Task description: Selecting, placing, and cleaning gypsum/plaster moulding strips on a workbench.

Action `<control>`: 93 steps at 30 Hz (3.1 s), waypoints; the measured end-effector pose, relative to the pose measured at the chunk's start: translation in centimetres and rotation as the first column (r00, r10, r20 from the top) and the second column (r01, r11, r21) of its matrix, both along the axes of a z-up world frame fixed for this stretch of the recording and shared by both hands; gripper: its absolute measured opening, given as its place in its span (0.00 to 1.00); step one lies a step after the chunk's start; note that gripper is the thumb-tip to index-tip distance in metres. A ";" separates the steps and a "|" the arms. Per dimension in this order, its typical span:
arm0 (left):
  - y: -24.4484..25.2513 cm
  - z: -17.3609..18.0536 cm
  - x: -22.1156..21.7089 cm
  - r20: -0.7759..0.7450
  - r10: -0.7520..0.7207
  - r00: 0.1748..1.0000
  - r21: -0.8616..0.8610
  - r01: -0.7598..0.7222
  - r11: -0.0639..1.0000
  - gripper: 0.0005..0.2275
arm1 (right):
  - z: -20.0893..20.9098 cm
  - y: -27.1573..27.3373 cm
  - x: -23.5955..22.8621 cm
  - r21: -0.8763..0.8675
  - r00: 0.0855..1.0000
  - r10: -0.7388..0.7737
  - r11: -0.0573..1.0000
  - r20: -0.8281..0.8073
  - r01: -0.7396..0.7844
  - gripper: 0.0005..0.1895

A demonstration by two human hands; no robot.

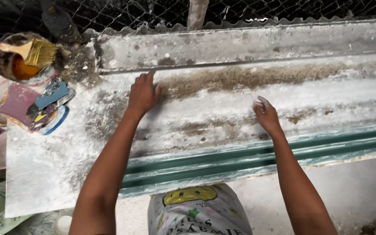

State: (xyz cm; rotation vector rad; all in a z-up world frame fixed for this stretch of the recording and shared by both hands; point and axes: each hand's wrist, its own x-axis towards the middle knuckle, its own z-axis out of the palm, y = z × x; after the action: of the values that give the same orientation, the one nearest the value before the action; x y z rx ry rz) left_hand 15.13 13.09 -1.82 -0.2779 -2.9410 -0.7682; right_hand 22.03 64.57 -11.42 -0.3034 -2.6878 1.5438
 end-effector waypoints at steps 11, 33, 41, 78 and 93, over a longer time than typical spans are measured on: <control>8.2 -4.9 -17.2 0.132 0.024 0.991 -0.232 0.008 0.973 0.35 | 2.9 -3.2 -12.8 0.607 0.941 0.332 0.763 -0.072 -0.223 0.33; 8.5 -0.8 -20.3 -0.032 -0.090 0.995 -0.482 0.063 0.874 0.40 | 3.0 -4.2 -14.6 0.633 0.970 0.163 0.736 0.177 -0.240 0.37; 7.9 1.5 -13.6 -0.080 -0.321 0.944 -0.491 0.243 0.837 0.16 | -6.2 9.1 -15.3 -0.240 0.986 -0.158 0.961 -0.051 0.141 0.32; 2.3 -12.3 10.6 -0.174 -0.395 0.902 -0.195 0.362 0.912 0.16 | -3.1 8.8 3.3 -0.428 0.663 -0.358 0.546 0.658 0.720 0.37; 2.8 -5.6 11.1 0.040 -0.290 0.956 -0.340 0.287 0.896 0.33 | -5.2 8.8 3.9 -0.343 0.676 -0.157 0.767 0.720 0.542 0.30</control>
State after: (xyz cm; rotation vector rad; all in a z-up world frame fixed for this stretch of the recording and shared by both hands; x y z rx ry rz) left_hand 26.25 15.87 -7.39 -0.7571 -3.0461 -0.2638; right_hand 25.93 73.38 -16.57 -1.5925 -2.2057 2.3254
